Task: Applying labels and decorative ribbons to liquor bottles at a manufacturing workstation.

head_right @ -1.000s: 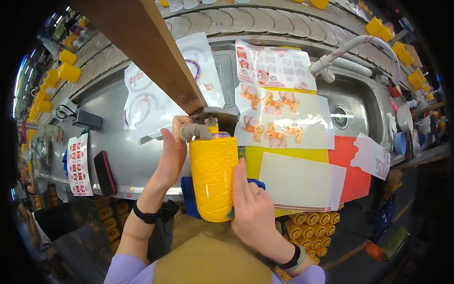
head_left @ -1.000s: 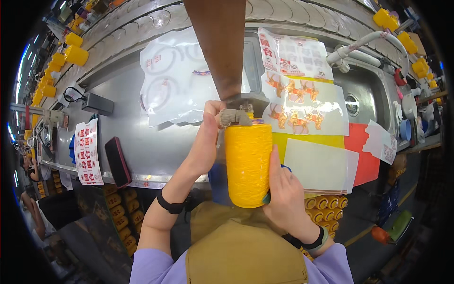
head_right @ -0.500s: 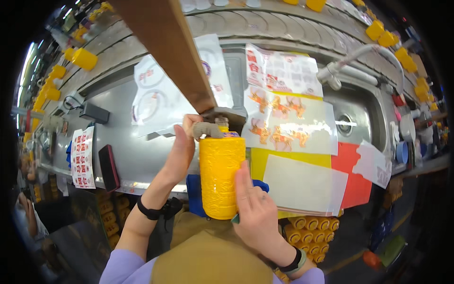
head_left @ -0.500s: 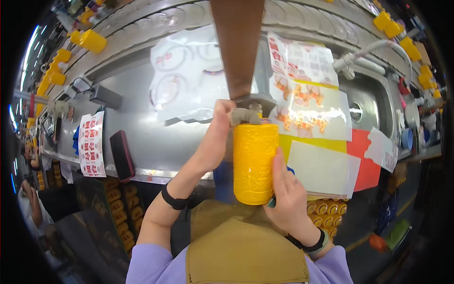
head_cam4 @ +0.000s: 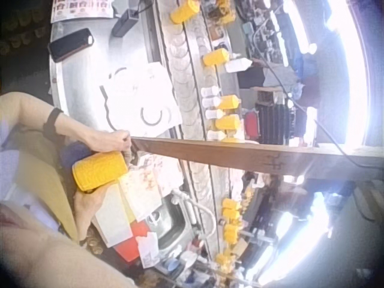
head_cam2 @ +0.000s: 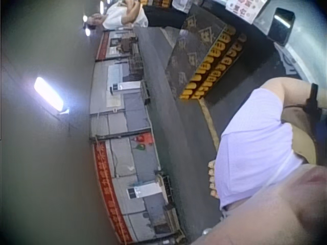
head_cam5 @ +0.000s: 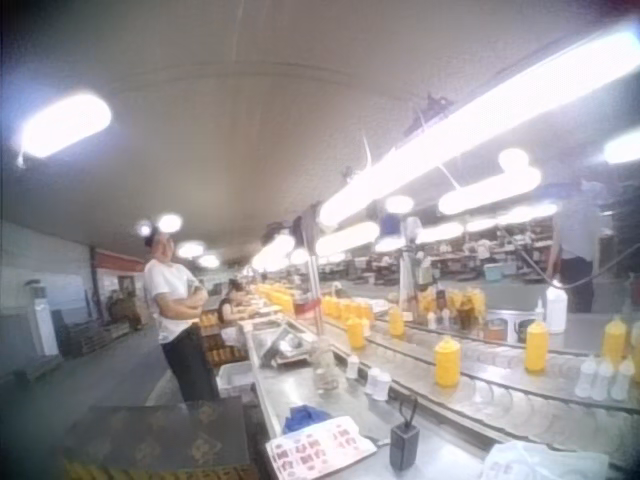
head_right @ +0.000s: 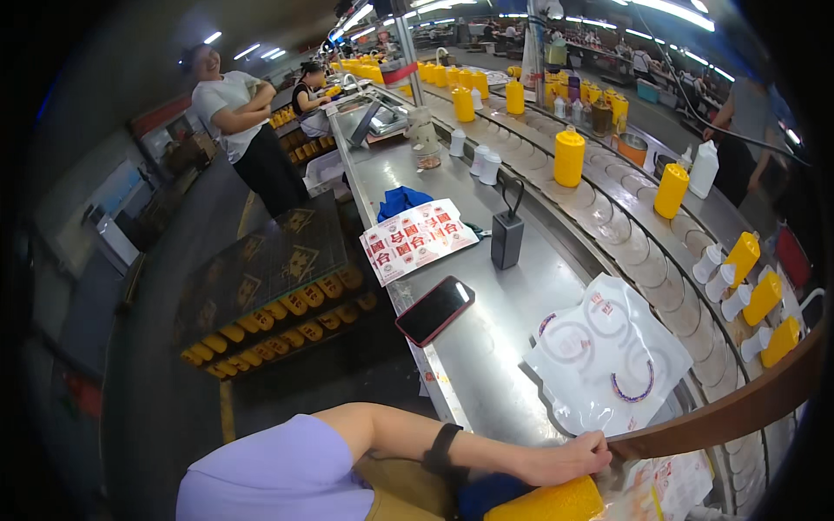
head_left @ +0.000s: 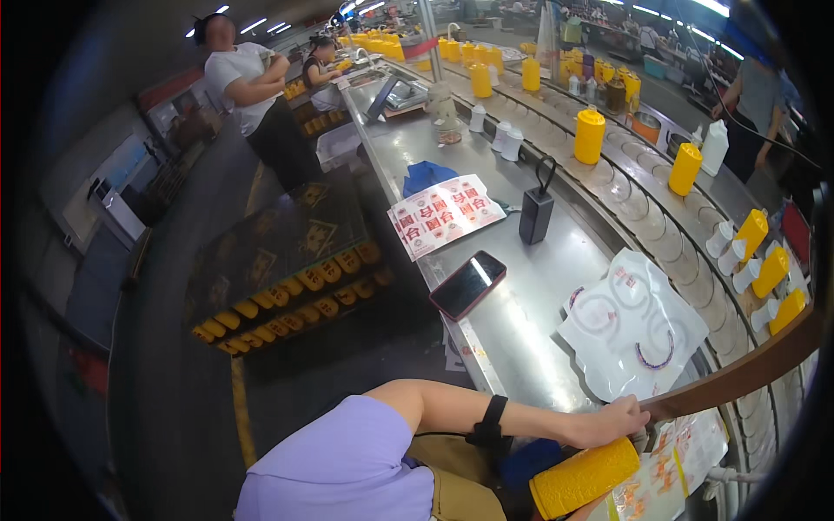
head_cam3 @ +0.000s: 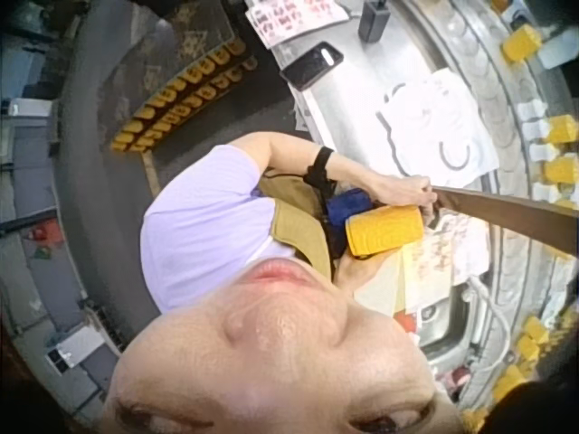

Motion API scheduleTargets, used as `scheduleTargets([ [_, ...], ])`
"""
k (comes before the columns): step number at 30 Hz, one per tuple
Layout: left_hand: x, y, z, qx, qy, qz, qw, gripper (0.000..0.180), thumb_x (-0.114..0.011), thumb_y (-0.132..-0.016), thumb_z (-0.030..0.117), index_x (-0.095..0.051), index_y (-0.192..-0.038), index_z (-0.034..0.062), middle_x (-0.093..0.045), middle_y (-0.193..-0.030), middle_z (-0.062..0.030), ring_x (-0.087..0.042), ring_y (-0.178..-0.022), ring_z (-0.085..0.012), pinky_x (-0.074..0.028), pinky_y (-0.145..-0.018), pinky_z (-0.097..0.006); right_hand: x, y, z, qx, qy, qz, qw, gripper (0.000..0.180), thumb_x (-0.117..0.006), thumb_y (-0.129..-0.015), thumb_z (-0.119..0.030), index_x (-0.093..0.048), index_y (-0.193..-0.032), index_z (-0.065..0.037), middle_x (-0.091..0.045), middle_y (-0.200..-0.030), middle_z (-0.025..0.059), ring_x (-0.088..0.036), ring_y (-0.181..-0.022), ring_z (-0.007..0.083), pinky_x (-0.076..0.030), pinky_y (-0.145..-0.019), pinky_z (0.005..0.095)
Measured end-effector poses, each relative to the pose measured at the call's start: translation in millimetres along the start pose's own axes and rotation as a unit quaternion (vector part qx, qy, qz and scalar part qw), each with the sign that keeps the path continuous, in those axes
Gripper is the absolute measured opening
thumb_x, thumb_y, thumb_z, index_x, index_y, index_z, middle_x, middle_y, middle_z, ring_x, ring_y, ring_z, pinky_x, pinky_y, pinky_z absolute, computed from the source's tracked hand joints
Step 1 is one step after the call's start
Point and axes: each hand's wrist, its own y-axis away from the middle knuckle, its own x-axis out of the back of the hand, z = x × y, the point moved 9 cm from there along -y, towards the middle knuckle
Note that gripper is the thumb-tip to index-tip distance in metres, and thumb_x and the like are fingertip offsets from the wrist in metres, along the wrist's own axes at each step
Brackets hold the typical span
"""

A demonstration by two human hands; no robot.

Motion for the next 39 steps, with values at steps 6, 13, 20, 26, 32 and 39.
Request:
scheduleTargets([
  [6,1,3,6,-0.013,-0.003,-0.009,1.000,0.046,-0.043,-0.107,0.049,-0.043,-0.107,0.0031,-0.045,-0.110,-0.0104,-0.043,-0.101,-0.0198,-0.039,-0.095,-0.033,-4,-1,-12,0.051,-0.004,0.000,0.999,0.090,-0.075,-0.088,-0.001,-0.023,-0.160,-0.003,-0.044,-0.152,0.0223,-0.046,-0.138,0.0345,-0.036,-0.116,0.0420],
  [13,-1,7,10,-0.034,-0.014,-0.018,0.999,0.050,-0.040,-0.108,0.052,-0.042,-0.108,0.0024,-0.043,-0.110,-0.0106,-0.042,-0.105,-0.0204,-0.036,-0.098,-0.034,3,2,-16,0.050,0.018,0.027,0.998,0.086,-0.077,-0.087,-0.003,-0.029,-0.158,0.000,-0.050,-0.148,0.0243,-0.049,-0.136,0.0362,-0.036,-0.117,0.0416],
  [20,0,5,7,-0.043,-0.015,-0.018,0.999,0.052,-0.040,-0.108,0.053,-0.042,-0.108,0.0018,-0.044,-0.111,-0.0112,-0.042,-0.106,-0.0207,-0.036,-0.100,-0.034,1,6,-8,0.022,0.000,0.040,0.999,0.092,-0.079,-0.085,0.001,-0.027,-0.160,0.000,-0.048,-0.151,0.0250,-0.047,-0.139,0.0354,-0.036,-0.117,0.0417],
  [26,-2,2,2,-0.012,-0.002,-0.007,1.000,0.045,-0.046,-0.107,0.048,-0.043,-0.107,0.0022,-0.046,-0.111,-0.0114,-0.044,-0.103,-0.0187,-0.040,-0.095,-0.033,-3,8,1,0.032,0.002,0.040,0.999,0.094,-0.078,-0.085,0.002,-0.025,-0.161,-0.001,-0.047,-0.152,0.0241,-0.049,-0.138,0.0347,-0.037,-0.116,0.0402],
  [32,2,-1,-9,0.003,0.031,0.035,0.999,0.042,-0.049,-0.107,0.043,-0.044,-0.106,0.0015,-0.047,-0.109,-0.0104,-0.044,-0.099,-0.0161,-0.042,-0.090,-0.032,-2,7,13,-0.010,0.028,0.031,0.999,0.096,-0.077,-0.084,0.000,-0.022,-0.163,-0.002,-0.046,-0.154,0.0253,-0.047,-0.140,0.0349,-0.036,-0.116,0.0386],
  [39,0,-3,-9,0.004,0.047,0.019,0.999,0.040,-0.046,-0.108,0.041,-0.044,-0.108,0.0004,-0.047,-0.111,-0.0106,-0.044,-0.102,-0.0166,-0.041,-0.095,-0.033,-2,8,19,-0.049,0.032,0.026,0.998,0.095,-0.076,-0.083,-0.003,-0.023,-0.162,-0.002,-0.045,-0.155,0.0266,-0.046,-0.142,0.0376,-0.036,-0.116,0.0394],
])
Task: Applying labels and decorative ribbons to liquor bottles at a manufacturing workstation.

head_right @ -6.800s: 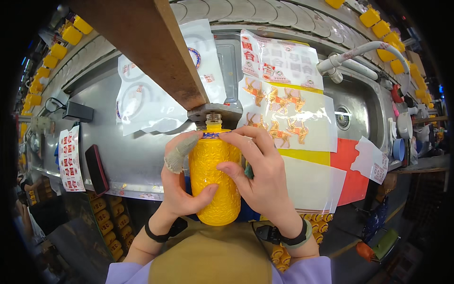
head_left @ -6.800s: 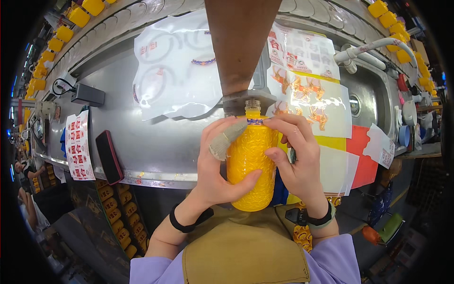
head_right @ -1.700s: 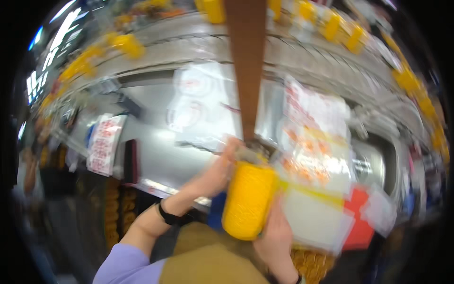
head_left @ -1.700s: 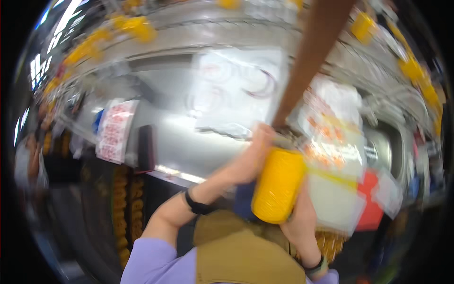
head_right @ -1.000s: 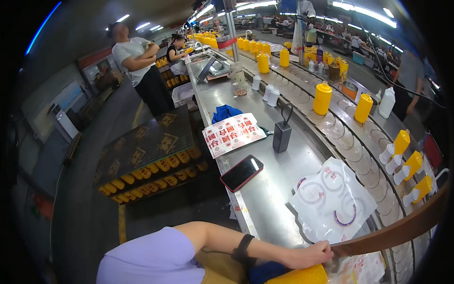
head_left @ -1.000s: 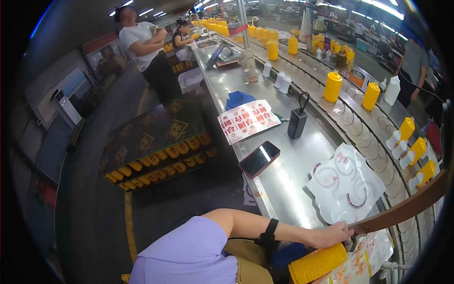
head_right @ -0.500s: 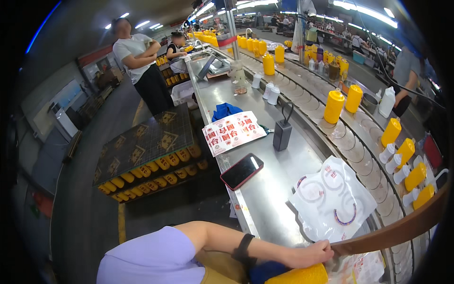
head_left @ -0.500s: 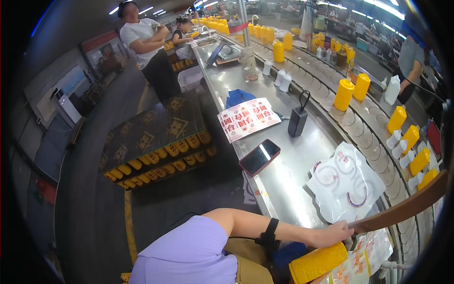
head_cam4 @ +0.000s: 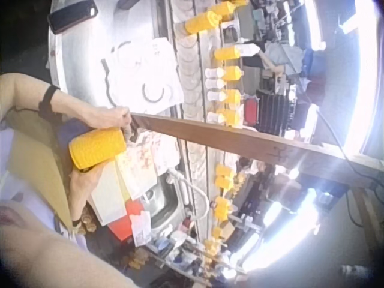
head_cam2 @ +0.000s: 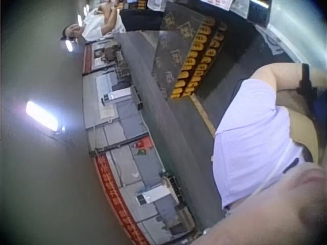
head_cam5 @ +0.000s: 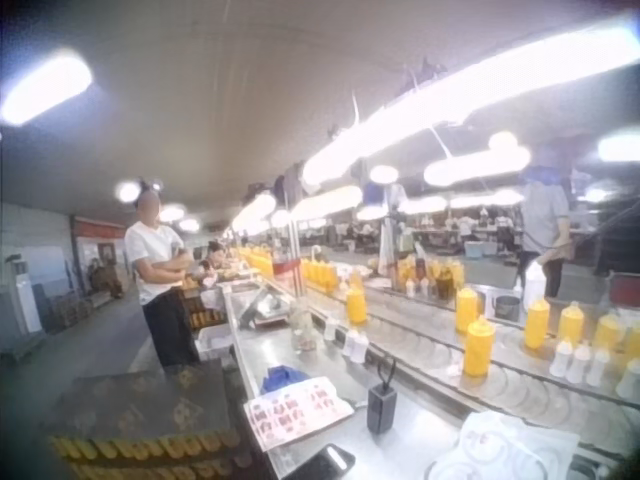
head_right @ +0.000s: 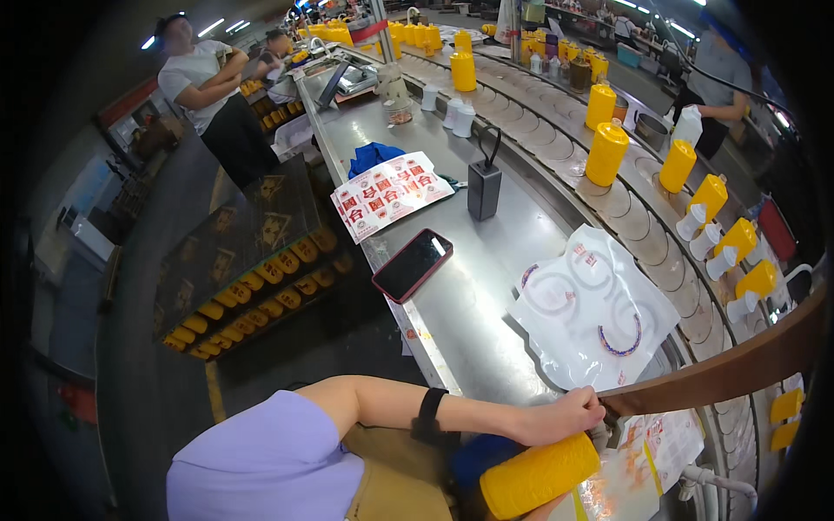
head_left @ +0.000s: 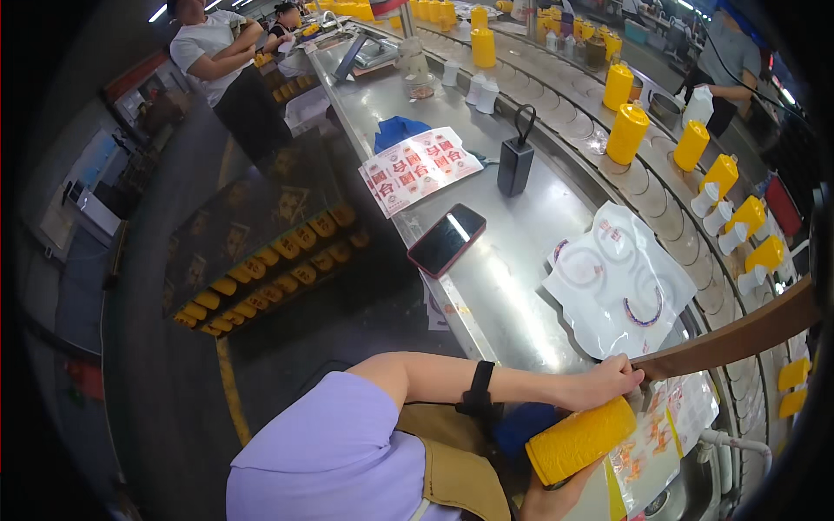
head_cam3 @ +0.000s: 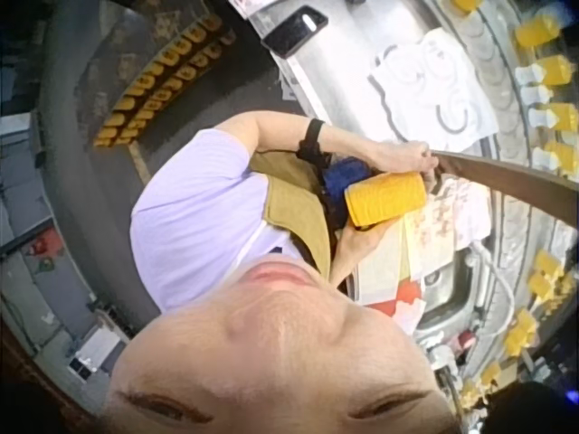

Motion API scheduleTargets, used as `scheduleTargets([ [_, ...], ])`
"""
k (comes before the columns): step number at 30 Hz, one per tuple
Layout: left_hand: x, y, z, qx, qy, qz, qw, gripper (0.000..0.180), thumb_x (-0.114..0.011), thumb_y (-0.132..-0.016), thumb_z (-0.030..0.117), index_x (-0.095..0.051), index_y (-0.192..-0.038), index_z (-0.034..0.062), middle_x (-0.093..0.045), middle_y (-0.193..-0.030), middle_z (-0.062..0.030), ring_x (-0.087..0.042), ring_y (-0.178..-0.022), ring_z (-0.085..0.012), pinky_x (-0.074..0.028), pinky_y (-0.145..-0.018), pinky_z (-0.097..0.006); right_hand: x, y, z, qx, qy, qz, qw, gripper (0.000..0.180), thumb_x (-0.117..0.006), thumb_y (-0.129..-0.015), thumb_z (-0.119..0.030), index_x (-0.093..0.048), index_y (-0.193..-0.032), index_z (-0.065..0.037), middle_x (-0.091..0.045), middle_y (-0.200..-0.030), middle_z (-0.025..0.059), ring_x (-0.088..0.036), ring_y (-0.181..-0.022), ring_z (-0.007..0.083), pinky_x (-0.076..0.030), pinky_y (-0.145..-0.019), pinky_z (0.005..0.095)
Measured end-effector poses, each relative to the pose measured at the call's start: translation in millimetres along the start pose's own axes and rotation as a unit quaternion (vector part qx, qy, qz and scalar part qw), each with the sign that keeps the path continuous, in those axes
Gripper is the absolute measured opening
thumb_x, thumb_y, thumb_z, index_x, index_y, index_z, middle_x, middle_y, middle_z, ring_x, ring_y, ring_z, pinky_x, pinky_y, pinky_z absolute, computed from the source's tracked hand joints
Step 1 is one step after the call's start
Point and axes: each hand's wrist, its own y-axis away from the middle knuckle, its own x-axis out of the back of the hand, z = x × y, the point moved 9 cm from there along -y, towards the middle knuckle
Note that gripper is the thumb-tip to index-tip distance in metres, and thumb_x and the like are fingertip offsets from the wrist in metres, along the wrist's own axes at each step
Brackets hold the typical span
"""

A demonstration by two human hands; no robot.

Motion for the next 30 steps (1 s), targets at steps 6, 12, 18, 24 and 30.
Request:
scheduleTargets([
  [6,2,0,2,-0.034,-0.016,0.023,0.999,0.052,-0.046,-0.107,0.052,-0.045,-0.101,0.0006,-0.051,-0.106,-0.0133,-0.048,-0.097,-0.0188,-0.044,-0.089,-0.035,0,1,-2,0.022,0.003,0.011,1.000,0.096,-0.077,-0.083,-0.002,-0.023,-0.162,-0.002,-0.045,-0.154,0.0268,-0.046,-0.141,0.0376,-0.036,-0.116,0.0397],
  [12,0,-3,-6,-0.018,0.005,0.011,1.000,0.039,-0.048,-0.107,0.041,-0.045,-0.108,0.0022,-0.047,-0.106,-0.0070,-0.043,-0.098,-0.0144,-0.041,-0.091,-0.030,-1,-1,-1,0.021,-0.032,0.004,0.999,0.097,-0.077,-0.083,-0.002,-0.021,-0.163,-0.001,-0.045,-0.154,0.0254,-0.046,-0.141,0.0360,-0.036,-0.116,0.0393],
  [18,0,-4,-8,-0.028,-0.006,0.005,1.000,0.041,-0.047,-0.108,0.044,-0.044,-0.107,0.0027,-0.047,-0.106,-0.0063,-0.042,-0.097,-0.0137,-0.041,-0.090,-0.030,0,1,1,0.023,-0.011,0.007,1.000,0.096,-0.077,-0.083,-0.001,-0.022,-0.162,0.000,-0.046,-0.153,0.0255,-0.047,-0.140,0.0360,-0.036,-0.116,0.0394],
  [24,0,-2,-8,-0.036,-0.025,-0.008,0.999,0.043,-0.043,-0.109,0.047,-0.043,-0.110,0.0033,-0.046,-0.107,-0.0060,-0.041,-0.097,-0.0133,-0.040,-0.091,-0.030,-2,1,3,0.044,-0.019,0.013,0.999,0.094,-0.077,-0.084,-0.003,-0.023,-0.161,0.001,-0.049,-0.151,0.0252,-0.050,-0.138,0.0362,-0.038,-0.114,0.0392],
  [30,-1,-2,-6,-0.033,-0.013,-0.006,0.999,0.045,-0.043,-0.109,0.048,-0.043,-0.111,0.0033,-0.046,-0.108,-0.0071,-0.042,-0.100,-0.0143,-0.040,-0.092,-0.030,-2,1,3,0.047,-0.013,0.009,0.999,0.095,-0.077,-0.084,-0.002,-0.022,-0.162,0.001,-0.050,-0.151,0.0244,-0.050,-0.137,0.0354,-0.038,-0.114,0.0391],
])
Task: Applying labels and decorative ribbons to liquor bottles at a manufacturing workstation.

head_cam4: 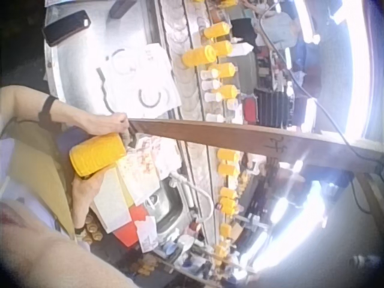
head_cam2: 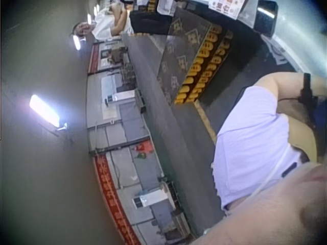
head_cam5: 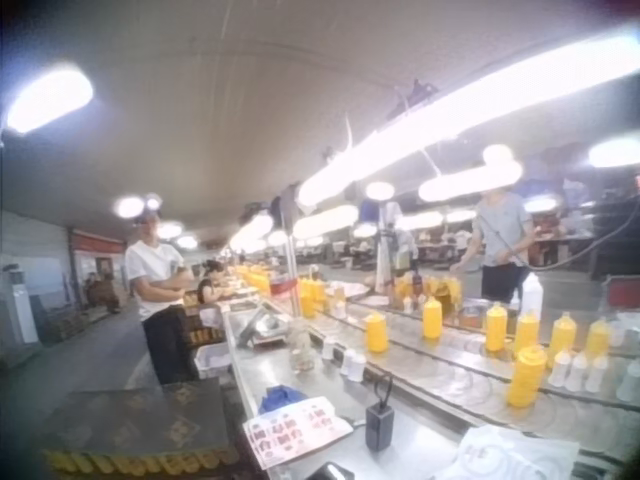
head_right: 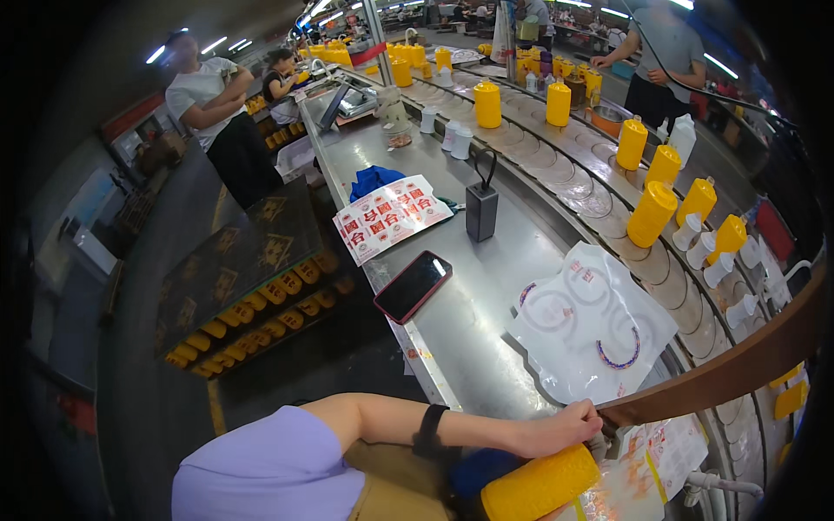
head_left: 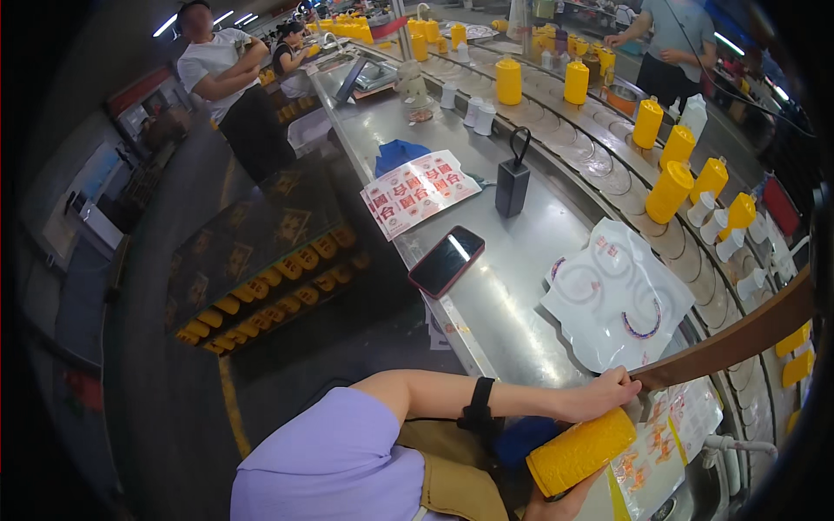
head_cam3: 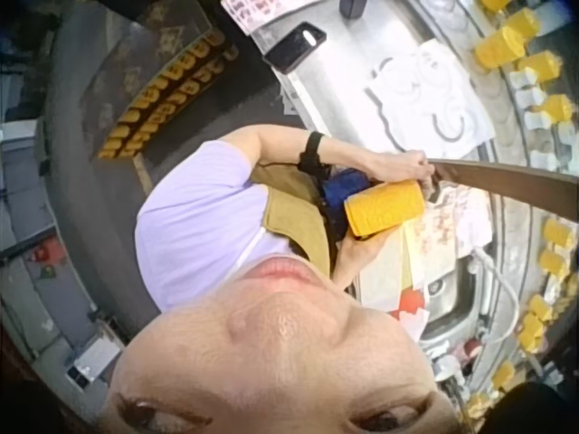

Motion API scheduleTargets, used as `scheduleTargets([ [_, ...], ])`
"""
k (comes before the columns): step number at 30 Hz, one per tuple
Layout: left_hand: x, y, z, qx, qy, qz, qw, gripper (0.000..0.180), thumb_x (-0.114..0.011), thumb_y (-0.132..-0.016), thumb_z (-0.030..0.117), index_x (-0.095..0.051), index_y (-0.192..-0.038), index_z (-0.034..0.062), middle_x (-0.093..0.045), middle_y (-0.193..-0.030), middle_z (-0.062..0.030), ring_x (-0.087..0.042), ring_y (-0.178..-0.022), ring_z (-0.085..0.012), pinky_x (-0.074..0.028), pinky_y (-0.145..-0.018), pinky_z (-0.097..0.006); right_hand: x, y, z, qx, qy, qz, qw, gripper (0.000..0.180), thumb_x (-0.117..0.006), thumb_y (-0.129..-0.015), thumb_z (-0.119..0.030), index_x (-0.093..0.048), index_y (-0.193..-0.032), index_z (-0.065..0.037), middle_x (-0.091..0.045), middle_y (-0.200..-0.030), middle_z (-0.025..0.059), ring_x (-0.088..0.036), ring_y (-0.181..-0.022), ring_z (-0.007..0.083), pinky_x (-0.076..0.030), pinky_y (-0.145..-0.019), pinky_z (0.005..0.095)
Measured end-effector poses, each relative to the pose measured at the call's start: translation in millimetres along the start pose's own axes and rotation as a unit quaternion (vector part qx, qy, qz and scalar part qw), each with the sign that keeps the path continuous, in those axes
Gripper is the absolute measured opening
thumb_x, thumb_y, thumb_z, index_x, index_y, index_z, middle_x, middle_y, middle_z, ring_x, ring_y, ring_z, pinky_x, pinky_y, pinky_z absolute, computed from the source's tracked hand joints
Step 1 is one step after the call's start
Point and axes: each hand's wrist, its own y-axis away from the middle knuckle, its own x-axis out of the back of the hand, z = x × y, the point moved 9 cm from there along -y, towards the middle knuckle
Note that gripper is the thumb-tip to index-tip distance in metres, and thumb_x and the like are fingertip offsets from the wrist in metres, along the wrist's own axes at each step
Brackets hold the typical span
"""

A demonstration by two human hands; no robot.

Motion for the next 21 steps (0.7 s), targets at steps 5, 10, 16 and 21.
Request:
scheduleTargets([
  [5,1,1,2,-0.008,-0.021,0.003,1.000,0.045,-0.043,-0.108,0.048,-0.043,-0.111,0.0030,-0.046,-0.108,-0.0069,-0.043,-0.099,-0.0139,-0.041,-0.091,-0.030,-1,-1,1,-0.006,-0.008,-0.005,1.000,0.098,-0.077,-0.084,-0.001,-0.020,-0.163,0.000,-0.047,-0.153,0.0245,-0.048,-0.140,0.0350,-0.037,-0.115,0.0389],
  [10,0,0,0,0.007,-0.008,0.004,1.000,0.042,-0.045,-0.108,0.045,-0.044,-0.110,0.0034,-0.046,-0.106,-0.0063,-0.042,-0.097,-0.0132,-0.041,-0.089,-0.030,0,-1,-2,-0.014,-0.002,0.000,1.000,0.097,-0.076,-0.083,-0.001,-0.020,-0.163,0.000,-0.045,-0.155,0.0248,-0.047,-0.141,0.0352,-0.037,-0.116,0.0390],
  [16,6,2,6,-0.071,0.008,0.015,0.997,0.036,-0.044,-0.109,0.042,-0.043,-0.110,0.0062,-0.042,-0.102,-0.0032,-0.040,-0.093,-0.0118,-0.041,-0.088,-0.030,8,-3,-6,0.019,0.053,0.070,0.996,0.069,-0.073,-0.092,-0.011,-0.041,-0.152,0.002,-0.060,-0.135,0.0207,-0.060,-0.121,0.0331,-0.047,-0.103,0.0378],
  [21,12,2,-6,-0.065,-0.044,0.000,0.997,0.046,-0.034,-0.111,0.051,-0.043,-0.116,0.0066,-0.044,-0.105,-0.0045,-0.041,-0.098,-0.0128,-0.042,-0.093,-0.031,-1,-4,13,-0.051,0.038,0.043,0.997,0.092,-0.082,-0.083,-0.009,-0.030,-0.158,0.004,-0.054,-0.146,0.0266,-0.055,-0.133,0.0403,-0.044,-0.109,0.0406],
])
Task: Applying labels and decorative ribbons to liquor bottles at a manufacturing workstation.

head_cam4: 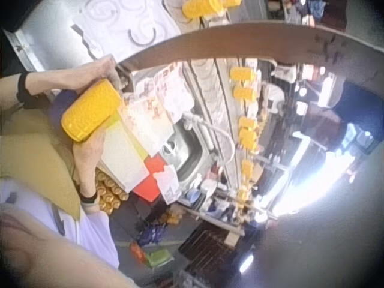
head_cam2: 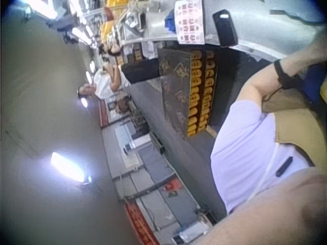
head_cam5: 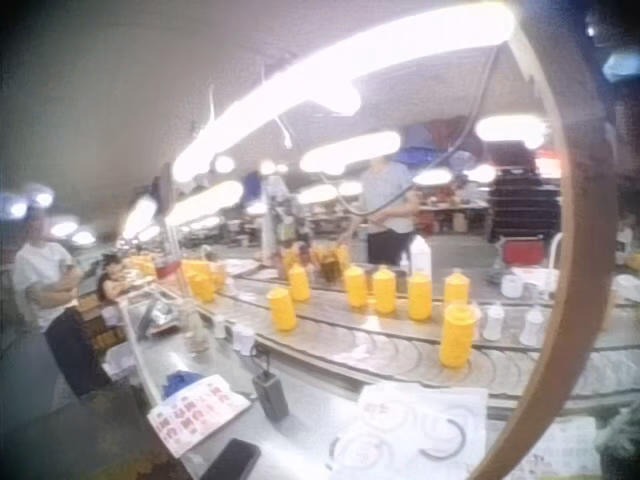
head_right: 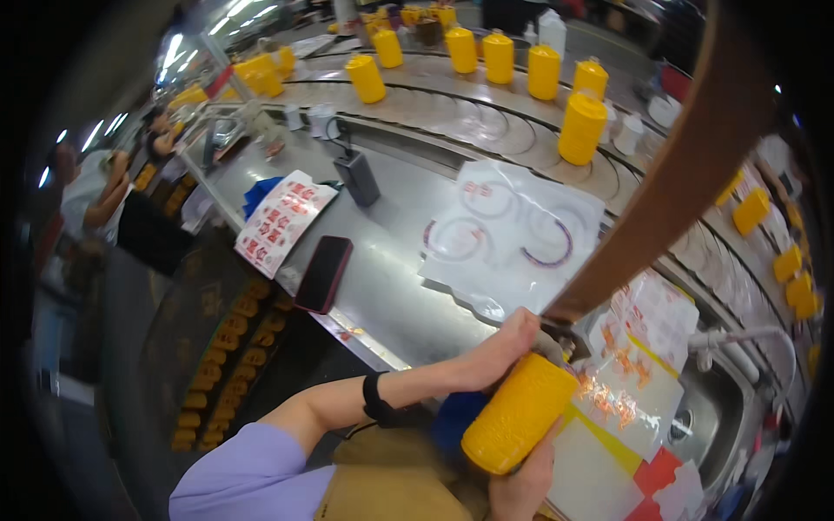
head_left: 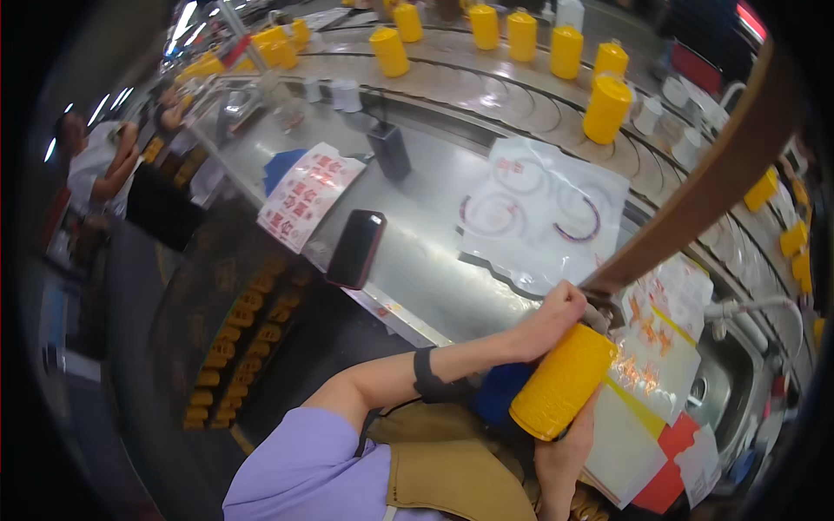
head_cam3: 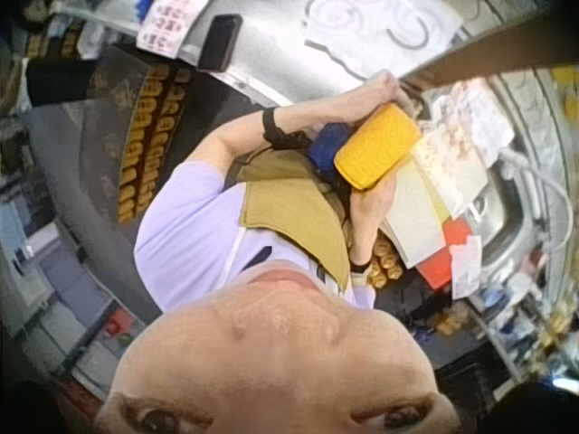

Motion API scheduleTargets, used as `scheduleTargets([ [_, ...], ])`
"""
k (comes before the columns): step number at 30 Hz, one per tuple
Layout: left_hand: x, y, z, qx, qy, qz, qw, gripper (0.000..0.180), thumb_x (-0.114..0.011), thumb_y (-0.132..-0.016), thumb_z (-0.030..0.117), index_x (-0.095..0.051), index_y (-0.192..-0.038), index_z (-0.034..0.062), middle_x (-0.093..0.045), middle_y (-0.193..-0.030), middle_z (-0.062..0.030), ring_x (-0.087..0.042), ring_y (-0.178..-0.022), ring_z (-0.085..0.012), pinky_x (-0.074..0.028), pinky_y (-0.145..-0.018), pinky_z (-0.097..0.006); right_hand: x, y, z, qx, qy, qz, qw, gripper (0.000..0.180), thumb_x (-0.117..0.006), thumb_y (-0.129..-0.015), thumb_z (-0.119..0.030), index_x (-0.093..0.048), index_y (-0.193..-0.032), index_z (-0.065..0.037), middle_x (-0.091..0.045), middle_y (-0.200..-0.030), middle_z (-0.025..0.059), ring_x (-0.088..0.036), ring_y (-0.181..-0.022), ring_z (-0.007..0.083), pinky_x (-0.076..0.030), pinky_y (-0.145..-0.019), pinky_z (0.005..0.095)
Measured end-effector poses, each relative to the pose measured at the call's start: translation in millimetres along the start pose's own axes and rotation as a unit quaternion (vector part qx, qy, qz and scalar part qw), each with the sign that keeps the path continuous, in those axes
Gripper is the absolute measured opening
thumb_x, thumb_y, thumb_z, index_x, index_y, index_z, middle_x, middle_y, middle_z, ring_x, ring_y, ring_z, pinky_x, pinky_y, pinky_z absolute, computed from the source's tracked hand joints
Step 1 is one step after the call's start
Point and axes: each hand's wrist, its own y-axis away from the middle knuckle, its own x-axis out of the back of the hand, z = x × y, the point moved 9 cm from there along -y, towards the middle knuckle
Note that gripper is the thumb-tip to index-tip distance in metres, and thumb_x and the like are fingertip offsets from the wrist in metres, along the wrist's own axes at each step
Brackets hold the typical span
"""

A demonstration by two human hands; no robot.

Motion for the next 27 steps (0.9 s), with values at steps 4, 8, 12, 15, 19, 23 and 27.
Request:
scheduleTargets([
  [4,-11,1,-4,0.009,0.042,-0.080,0.996,0.054,-0.021,-0.112,0.054,-0.046,-0.123,0.0073,-0.057,-0.114,-0.0054,-0.049,-0.110,-0.0133,-0.039,-0.103,-0.032,12,8,-18,0.043,0.110,-0.023,0.993,0.090,-0.076,-0.073,-0.004,-0.037,-0.152,0.011,-0.058,-0.136,0.0314,-0.063,-0.104,0.0468,-0.053,-0.091,0.0458],
  [8,-10,3,5,0.011,0.082,-0.089,0.993,0.061,-0.016,-0.110,0.061,-0.048,-0.121,0.0106,-0.055,-0.112,-0.0011,-0.047,-0.109,-0.0120,-0.034,-0.103,-0.032,26,8,-41,0.138,0.087,0.051,0.985,0.090,-0.074,-0.066,0.001,-0.042,-0.149,0.013,-0.052,-0.143,0.0351,-0.064,-0.090,0.0367,-0.054,-0.083,0.0412],
  [12,-3,2,17,0.035,-0.026,-0.060,0.997,0.066,-0.010,-0.107,0.066,-0.048,-0.118,0.0133,-0.048,-0.105,0.0019,-0.041,-0.099,-0.0121,-0.030,-0.096,-0.030,21,-3,-18,0.030,0.052,0.062,0.996,0.083,-0.071,-0.067,0.003,-0.046,-0.146,0.012,-0.050,-0.147,0.0355,-0.063,-0.082,0.0319,-0.054,-0.078,0.0398],
  [15,-7,4,23,0.050,-0.008,-0.073,0.996,0.066,-0.010,-0.107,0.068,-0.046,-0.117,0.0131,-0.047,-0.104,0.0020,-0.040,-0.100,-0.0118,-0.029,-0.096,-0.031,16,5,-35,0.120,0.188,0.030,0.974,0.070,-0.062,-0.075,0.006,-0.048,-0.143,0.014,-0.049,-0.146,0.0378,-0.063,-0.080,0.0272,-0.053,-0.076,0.0364],
  [19,-7,1,23,0.061,-0.039,-0.062,0.995,0.067,-0.010,-0.107,0.068,-0.045,-0.116,0.0126,-0.046,-0.103,0.0019,-0.040,-0.101,-0.0127,-0.028,-0.097,-0.031,21,10,-38,0.133,0.117,0.022,0.984,0.077,-0.064,-0.072,0.005,-0.044,-0.145,0.016,-0.046,-0.147,0.0399,-0.064,-0.084,0.0294,-0.053,-0.077,0.0370],
  [23,-13,-3,47,-0.003,-0.106,-0.070,0.992,0.076,-0.016,-0.107,0.067,-0.058,-0.119,0.0050,-0.044,-0.107,-0.0033,-0.041,-0.105,-0.0168,-0.031,-0.102,-0.035,18,6,-22,0.077,0.117,0.012,0.990,0.105,-0.077,-0.060,0.003,-0.030,-0.153,0.015,-0.039,-0.154,0.0379,-0.063,-0.106,0.0383,-0.053,-0.086,0.0403],
  [27,-46,7,100,-0.165,-0.409,-0.124,0.889,0.045,-0.057,-0.099,0.041,-0.074,-0.109,-0.0002,-0.046,-0.112,-0.0145,-0.045,-0.108,-0.0301,-0.037,-0.098,-0.042,16,7,-22,0.097,0.136,0.010,0.986,0.100,-0.074,-0.061,0.002,-0.032,-0.151,0.017,-0.040,-0.153,0.0374,-0.064,-0.096,0.0343,-0.054,-0.084,0.0390],
])
